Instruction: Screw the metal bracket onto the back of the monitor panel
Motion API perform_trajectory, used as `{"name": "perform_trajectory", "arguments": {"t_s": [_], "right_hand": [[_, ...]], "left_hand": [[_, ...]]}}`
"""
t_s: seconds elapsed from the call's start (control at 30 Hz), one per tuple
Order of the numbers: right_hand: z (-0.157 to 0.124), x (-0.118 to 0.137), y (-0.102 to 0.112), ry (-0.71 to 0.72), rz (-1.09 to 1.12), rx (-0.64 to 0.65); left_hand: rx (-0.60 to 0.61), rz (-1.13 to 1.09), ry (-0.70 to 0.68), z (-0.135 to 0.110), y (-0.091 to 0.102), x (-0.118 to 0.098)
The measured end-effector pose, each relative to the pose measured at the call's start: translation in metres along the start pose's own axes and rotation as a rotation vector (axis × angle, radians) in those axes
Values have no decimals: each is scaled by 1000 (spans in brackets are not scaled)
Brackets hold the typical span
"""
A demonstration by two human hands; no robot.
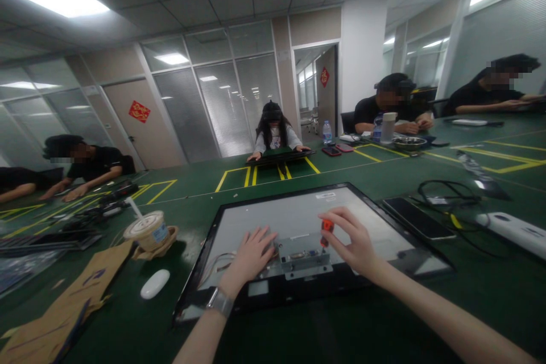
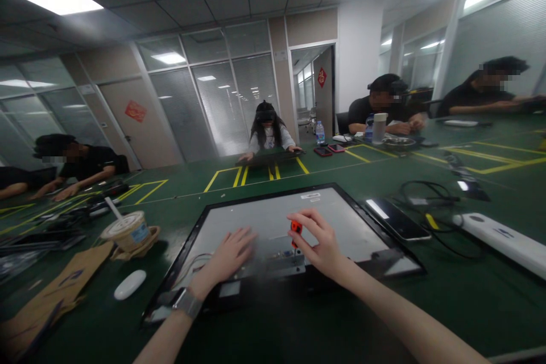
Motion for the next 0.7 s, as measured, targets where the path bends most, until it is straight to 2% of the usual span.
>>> {"name": "perform_trajectory", "arguments": {"t_s": [0.13,0.37,0.57,0.7], "right_hand": [[-2,0,-3,-25,24,72],[1,3,2,10,-44,-53],[-3,1,0,21,-15,59],[-2,1,1,41,-40,1]], "left_hand": [[-1,-4,1,0,-1,1],[5,-11,-2,0,-1,1],[10,-7,-1,0,0,0],[6,-9,-3,-1,1,-1]]}}
Point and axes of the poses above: each hand's wrist, its own z-axis towards the middle knuckle, its own y-axis out of the back of the hand, x = y × z, the point moved 6 cm from there along z, towards the middle knuckle, and after that the axes turned 13 degrees about -x, right-handed, at the moved point
